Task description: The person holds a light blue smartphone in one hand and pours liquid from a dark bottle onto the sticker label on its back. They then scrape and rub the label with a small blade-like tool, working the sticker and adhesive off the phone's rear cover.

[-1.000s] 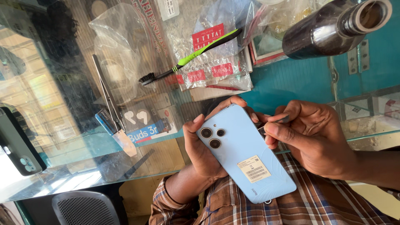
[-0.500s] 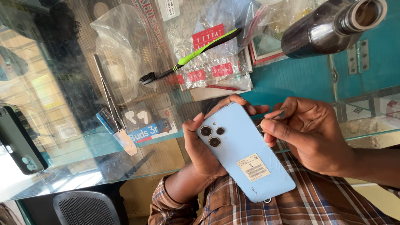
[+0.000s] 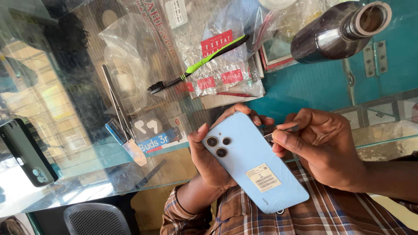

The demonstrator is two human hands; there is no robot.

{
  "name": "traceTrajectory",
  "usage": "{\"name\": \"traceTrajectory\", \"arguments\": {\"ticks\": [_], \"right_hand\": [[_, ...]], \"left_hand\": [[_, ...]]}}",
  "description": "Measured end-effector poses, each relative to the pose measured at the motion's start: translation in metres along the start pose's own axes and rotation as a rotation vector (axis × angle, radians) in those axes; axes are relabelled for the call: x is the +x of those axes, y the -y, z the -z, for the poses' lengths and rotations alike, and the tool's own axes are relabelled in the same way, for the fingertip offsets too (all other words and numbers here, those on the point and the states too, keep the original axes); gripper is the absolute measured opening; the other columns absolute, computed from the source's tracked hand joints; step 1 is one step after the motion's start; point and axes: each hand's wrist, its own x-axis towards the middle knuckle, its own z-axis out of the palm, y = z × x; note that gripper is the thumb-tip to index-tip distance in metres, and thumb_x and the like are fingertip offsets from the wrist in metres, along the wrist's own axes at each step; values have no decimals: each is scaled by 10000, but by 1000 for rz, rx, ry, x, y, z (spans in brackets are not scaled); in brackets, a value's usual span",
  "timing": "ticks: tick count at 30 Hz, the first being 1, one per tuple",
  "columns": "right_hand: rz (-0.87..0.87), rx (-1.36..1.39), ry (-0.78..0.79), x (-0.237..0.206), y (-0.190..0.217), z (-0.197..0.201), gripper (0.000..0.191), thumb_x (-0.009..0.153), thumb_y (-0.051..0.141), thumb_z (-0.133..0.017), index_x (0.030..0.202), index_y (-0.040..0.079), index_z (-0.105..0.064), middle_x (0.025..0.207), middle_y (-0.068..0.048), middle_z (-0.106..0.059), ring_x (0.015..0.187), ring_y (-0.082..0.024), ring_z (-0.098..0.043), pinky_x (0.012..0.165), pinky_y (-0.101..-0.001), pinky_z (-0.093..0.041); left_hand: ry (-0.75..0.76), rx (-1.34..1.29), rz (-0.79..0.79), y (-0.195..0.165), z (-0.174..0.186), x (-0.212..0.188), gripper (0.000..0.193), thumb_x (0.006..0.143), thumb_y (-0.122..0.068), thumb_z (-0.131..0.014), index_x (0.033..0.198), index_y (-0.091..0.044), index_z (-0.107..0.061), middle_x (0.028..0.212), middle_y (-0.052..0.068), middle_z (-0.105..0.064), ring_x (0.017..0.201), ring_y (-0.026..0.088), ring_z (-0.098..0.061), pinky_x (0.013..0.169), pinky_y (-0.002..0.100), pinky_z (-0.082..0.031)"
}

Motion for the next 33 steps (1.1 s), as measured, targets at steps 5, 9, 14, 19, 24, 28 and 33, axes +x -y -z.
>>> {"name": "traceTrajectory", "arguments": {"ticks": [5,9,14,19,24,28,33], "right_hand": [[31,-8,3,0,-2,-2,77,937,-75,-693,971,-14,-660,943,-147,-751,852,-199,-755,750,-338,-651],[20,20,-8,2,-1,-2,86,935,-74,-696,946,-4,-647,967,-127,-745,850,-187,-748,742,-336,-650],[-22,-19,-4,4,3,-3,80,916,-60,-700,949,-2,-657,906,-121,-749,808,-182,-749,706,-330,-647],[-17,-61,3,7,5,-8,79,924,-39,-712,918,5,-647,910,-121,-764,801,-159,-745,658,-310,-643],[-25,-54,18,14,9,-12,80,916,-33,-736,983,-22,-694,914,-128,-760,793,-169,-749,660,-308,-644],[-95,-78,49,20,17,-10,174,867,-33,-751,1042,-36,-752,914,-161,-789,798,-199,-770,664,-322,-657],[-99,-147,99,22,24,-6,120,839,-64,-759,953,-29,-767,942,-160,-808,883,-202,-794,805,-355,-701]], "left_hand": [[7,-18,2,-1,0,0,745,981,-640,-496,1297,34,-503,1172,155,-579,1309,348,-536,1091,490,-498],[5,11,15,-2,-1,-1,746,982,-647,-487,1286,34,-502,1168,156,-572,1337,358,-530,1078,493,-504],[7,75,-8,-1,-3,1,752,986,-653,-452,1312,23,-514,1203,163,-566,1366,392,-493,1123,521,-467],[21,116,-16,-2,-2,1,749,995,-660,-433,1301,18,-517,1290,199,-568,1431,433,-462,1166,540,-431],[-20,110,10,-4,0,0,756,958,-653,-446,1340,-3,-508,1353,192,-544,1438,385,-484,1138,532,-463],[14,26,10,-6,0,-1,748,998,-644,-461,1326,27,-508,1269,170,-545,1241,353,-564,1030,486,-523],[-14,39,11,-6,1,-1,746,983,-638,-493,1337,18,-506,1208,165,-575,1233,321,-582,1016,423,-518]]}}
